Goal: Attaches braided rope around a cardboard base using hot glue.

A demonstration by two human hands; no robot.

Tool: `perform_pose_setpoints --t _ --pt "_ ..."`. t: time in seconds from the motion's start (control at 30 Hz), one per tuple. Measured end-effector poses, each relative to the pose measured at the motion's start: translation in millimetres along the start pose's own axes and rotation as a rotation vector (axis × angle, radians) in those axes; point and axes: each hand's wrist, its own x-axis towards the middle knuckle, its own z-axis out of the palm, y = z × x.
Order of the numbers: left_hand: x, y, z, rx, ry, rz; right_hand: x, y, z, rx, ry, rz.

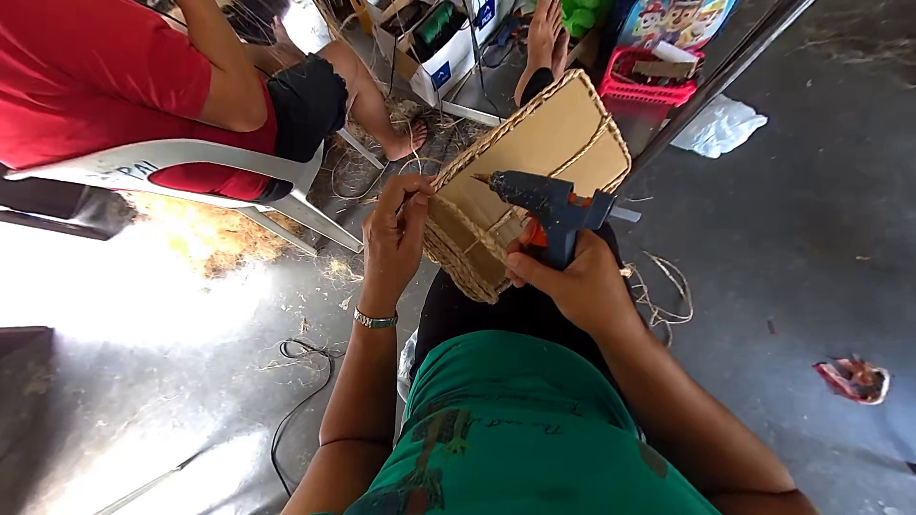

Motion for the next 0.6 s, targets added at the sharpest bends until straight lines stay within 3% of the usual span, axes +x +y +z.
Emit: perform_pose_setpoints --t 0.23,0.47,0.6 --pt "4 -3 -13 0.057 -0.117 0.003 -1 6 2 0.084 0.037 0.026" --pt "-8 3 -18 0.057 -0.148 -0.043 4 6 4 0.004 0.035 0.025" --pt "1 -9 -20 0.024 -0.150 0.014 3 7 8 -0.095 0.073 -0.042"
